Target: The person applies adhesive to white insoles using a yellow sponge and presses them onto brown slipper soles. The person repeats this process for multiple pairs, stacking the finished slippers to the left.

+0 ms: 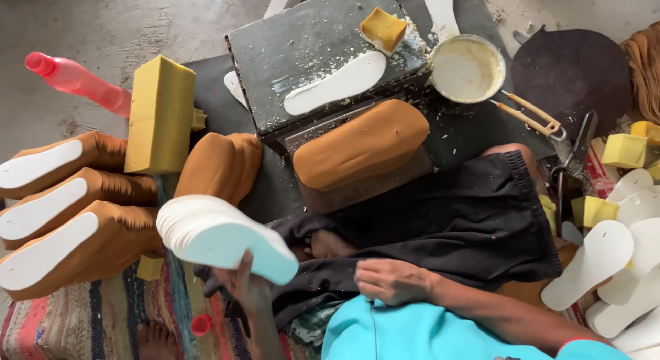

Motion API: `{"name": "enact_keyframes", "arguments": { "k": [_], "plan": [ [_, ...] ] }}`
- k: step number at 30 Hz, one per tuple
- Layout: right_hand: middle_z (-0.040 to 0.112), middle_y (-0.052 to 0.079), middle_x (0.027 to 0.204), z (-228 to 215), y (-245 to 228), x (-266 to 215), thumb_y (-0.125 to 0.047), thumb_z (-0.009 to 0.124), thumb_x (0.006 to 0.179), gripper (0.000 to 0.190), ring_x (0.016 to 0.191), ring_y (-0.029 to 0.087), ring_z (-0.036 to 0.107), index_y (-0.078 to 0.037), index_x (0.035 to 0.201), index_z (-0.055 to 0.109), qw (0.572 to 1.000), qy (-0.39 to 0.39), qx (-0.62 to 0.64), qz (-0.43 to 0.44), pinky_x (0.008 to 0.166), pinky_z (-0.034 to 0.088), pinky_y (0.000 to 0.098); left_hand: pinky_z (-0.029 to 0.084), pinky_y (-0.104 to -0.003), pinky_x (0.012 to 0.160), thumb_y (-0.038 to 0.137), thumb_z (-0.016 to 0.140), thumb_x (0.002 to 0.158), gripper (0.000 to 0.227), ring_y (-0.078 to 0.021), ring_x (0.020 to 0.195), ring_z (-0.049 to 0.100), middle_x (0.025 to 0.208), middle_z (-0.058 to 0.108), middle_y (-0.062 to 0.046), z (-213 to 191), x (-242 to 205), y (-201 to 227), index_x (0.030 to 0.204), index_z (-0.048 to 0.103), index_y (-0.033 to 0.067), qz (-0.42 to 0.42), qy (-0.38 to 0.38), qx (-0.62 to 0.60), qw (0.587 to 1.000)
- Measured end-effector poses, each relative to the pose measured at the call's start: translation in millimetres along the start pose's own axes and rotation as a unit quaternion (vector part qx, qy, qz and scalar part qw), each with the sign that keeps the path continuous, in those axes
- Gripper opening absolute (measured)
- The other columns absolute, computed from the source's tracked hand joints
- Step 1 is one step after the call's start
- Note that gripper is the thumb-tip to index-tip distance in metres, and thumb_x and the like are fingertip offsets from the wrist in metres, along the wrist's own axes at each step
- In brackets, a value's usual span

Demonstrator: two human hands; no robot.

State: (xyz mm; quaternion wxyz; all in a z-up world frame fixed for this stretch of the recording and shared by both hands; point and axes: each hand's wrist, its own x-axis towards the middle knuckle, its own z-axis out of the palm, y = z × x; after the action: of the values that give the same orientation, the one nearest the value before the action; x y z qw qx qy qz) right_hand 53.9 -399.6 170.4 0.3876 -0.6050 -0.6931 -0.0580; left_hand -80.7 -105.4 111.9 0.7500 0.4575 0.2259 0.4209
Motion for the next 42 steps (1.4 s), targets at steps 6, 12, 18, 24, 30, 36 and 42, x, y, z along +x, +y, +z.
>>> {"name": "enact_keyframes", "arguments": {
  "k": [6, 12, 18, 24, 30, 36, 42],
  "plan": [
    [0.056, 0.014, 0.095, -4, -4, 4, 0.004, 0.064, 0.072, 0.021, 0.086, 0.031, 0.06, -0.003, 0.085, 0.049, 0.987, -0.027, 0.156, 0.037, 0.074, 0.053, 0.0394, 0.052, -0.04, 0.105, 0.014, 0.078, 0.09, 0.046, -0.0258, 0.123, 0.062, 0.134, 0.058, -0.014, 16, 1, 44, 0.128, 0.061, -0.0029, 0.118, -0.072, 0.255, 0.957],
    [0.052, 0.014, 0.097, 59, 30, -52, 0.014, 0.056, 0.075, 0.026, 0.083, 0.03, 0.058, -0.004, 0.091, 0.045, 0.986, 0.091, 0.086, 0.112, 0.073, 0.052, 0.0389, 0.054, -0.038, 0.104, 0.027, 0.084, 0.084, 0.081, -0.0241, 0.123, 0.064, 0.133, 0.061, -0.015, 93, 62, 82, 0.145, 0.043, -0.0052, 0.013, -0.248, 0.269, 0.931],
    [0.052, 0.013, 0.097, 65, 33, -63, 0.017, 0.056, 0.074, 0.03, 0.074, 0.024, 0.052, -0.005, 0.091, 0.045, 0.949, 0.17, 0.076, 0.253, 0.064, 0.048, 0.0344, 0.056, -0.03, 0.092, 0.032, 0.082, 0.086, 0.072, -0.0139, 0.107, 0.067, 0.117, 0.072, -0.008, 197, 163, 68, 0.144, 0.056, 0.0005, -0.081, -0.49, 0.308, 0.812],
    [0.047, 0.007, 0.104, -13, 67, -66, 0.019, 0.048, 0.068, 0.038, 0.084, 0.014, 0.05, -0.009, 0.093, 0.042, 0.819, 0.428, 0.212, 0.319, 0.077, 0.047, 0.0274, 0.05, -0.027, 0.065, 0.045, 0.074, 0.085, 0.057, -0.0076, 0.072, 0.06, 0.088, 0.074, -0.002, 314, 225, 22, 0.132, 0.07, 0.0125, -0.207, -0.56, 0.466, 0.653],
    [0.054, 0.01, 0.113, -60, 119, -155, 0.009, 0.051, 0.066, 0.041, 0.097, 0.019, 0.054, -0.009, 0.102, 0.046, 0.62, 0.596, 0.365, 0.357, 0.083, 0.046, 0.0314, 0.053, -0.024, 0.071, 0.046, 0.074, 0.084, 0.052, -0.005, 0.077, 0.066, 0.093, 0.076, 0.004, 357, 262, -41, 0.122, 0.076, 0.0099, -0.23, -0.621, 0.471, 0.583],
    [0.056, 0.012, 0.12, -41, 133, -181, 0.006, 0.055, 0.073, 0.037, 0.107, 0.024, 0.055, -0.007, 0.107, 0.049, 0.582, 0.586, 0.424, 0.373, 0.092, 0.046, 0.0357, 0.054, -0.03, 0.075, 0.054, 0.075, 0.077, 0.061, -0.0133, 0.08, 0.068, 0.095, 0.078, -0.001, 357, 278, -60, 0.122, 0.076, 0.0116, -0.262, -0.573, 0.55, 0.548],
    [0.056, 0.012, 0.121, -48, 131, -173, 0.008, 0.053, 0.073, 0.037, 0.107, 0.022, 0.055, -0.007, 0.107, 0.051, 0.594, 0.58, 0.414, 0.373, 0.093, 0.046, 0.0357, 0.051, -0.03, 0.091, 0.063, 0.079, 0.072, 0.075, -0.0116, 0.096, 0.068, 0.109, 0.075, -0.004, 355, 276, -69, 0.124, 0.074, 0.0099, -0.246, -0.527, 0.577, 0.574]
  ]
}}
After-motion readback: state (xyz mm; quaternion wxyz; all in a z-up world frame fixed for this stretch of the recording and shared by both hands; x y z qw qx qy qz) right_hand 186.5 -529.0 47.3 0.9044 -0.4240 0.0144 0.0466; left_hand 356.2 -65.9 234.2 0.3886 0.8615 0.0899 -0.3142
